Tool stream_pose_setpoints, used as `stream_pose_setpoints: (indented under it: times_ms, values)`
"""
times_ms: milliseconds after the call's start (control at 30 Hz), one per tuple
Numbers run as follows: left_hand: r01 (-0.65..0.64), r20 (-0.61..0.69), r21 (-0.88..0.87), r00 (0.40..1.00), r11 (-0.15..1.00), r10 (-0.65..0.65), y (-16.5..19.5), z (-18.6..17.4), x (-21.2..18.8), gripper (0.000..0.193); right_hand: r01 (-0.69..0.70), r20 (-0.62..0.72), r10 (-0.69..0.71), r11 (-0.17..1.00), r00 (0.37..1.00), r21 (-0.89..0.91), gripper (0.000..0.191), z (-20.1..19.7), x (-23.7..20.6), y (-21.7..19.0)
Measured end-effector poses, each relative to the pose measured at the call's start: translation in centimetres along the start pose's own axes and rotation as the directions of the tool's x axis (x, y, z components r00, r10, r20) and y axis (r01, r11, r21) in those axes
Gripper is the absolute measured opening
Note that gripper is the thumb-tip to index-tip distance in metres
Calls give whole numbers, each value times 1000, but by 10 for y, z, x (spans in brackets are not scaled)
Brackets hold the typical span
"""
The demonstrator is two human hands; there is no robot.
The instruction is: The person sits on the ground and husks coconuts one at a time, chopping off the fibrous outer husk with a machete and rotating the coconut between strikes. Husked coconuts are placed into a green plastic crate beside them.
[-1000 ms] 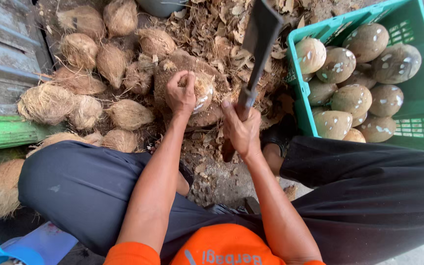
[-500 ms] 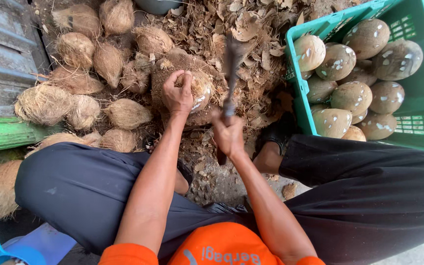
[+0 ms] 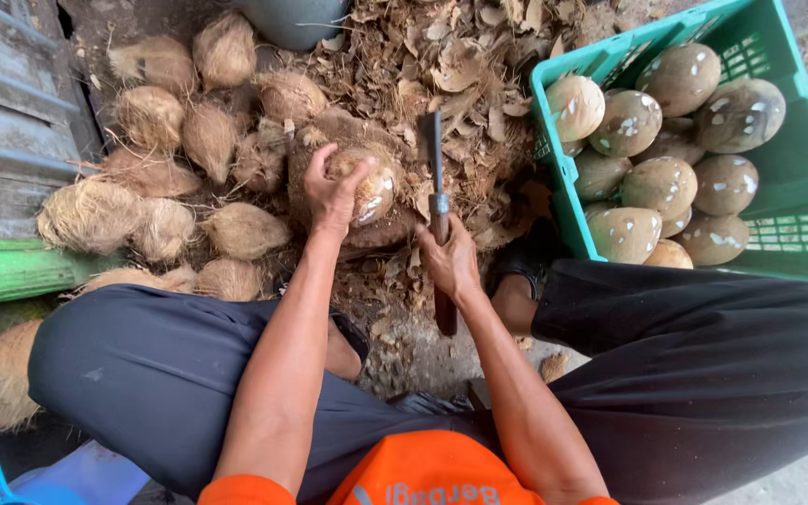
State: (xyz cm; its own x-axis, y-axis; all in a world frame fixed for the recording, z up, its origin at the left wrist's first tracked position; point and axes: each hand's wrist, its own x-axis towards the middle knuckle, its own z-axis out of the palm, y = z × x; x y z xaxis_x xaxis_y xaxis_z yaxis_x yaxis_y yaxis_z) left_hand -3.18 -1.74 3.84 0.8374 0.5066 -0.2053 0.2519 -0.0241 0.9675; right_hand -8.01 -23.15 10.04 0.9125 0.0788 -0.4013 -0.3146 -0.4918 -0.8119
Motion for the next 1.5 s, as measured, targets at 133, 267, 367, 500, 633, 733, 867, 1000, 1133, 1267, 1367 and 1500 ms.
stream_pose_setpoints:
  times_ms: [133,267,367,500,633,733,867,1000,1133,1267,1367,1500]
  values:
    - [113,-17,137,994,984,-112,-2,7,1,78,-37,81,18,969,997,243,23,-18,-12,-20]
    - [191,-190,118,968,975,-166,-6,16,5,50,125,15,-132,963,991,239,26,-19,-20,-29]
    - [193,-249,151,957,970,-152,-11,19,7,42,108,48,-123,964,991,243,33,-2,-22,-30]
    - [215,-312,133,936,968,-165,-16,21,6,36,-15,179,-1,996,984,88,48,4,-18,-28]
    - [216,-342,177,928,960,-146,-19,23,6,35,126,41,-145,945,989,302,39,-6,-18,-28]
    - [258,-335,189,924,947,-185,-19,25,5,35,221,-44,-220,905,975,363,35,-3,-20,-31]
    - [209,-340,65,924,976,-175,-19,29,1,40,-35,160,8,985,987,167,30,10,-20,-31]
    - [216,-362,73,915,974,-176,-16,32,-2,41,107,100,-138,958,985,266,21,8,-18,-18]
    - [218,-343,126,925,968,-164,-11,31,-3,46,157,-3,-159,973,987,170,29,12,-12,-5]
    - [200,-368,136,920,970,-138,-8,31,-6,53,-62,185,67,998,980,-31,27,20,-5,-1]
    - [229,-332,97,925,969,-185,-7,31,-8,55,-36,194,55,994,979,-101,34,14,-1,-2]
    - [209,-322,121,933,970,-161,-10,32,-10,54,-158,274,177,983,945,-89,33,-2,3,-6]
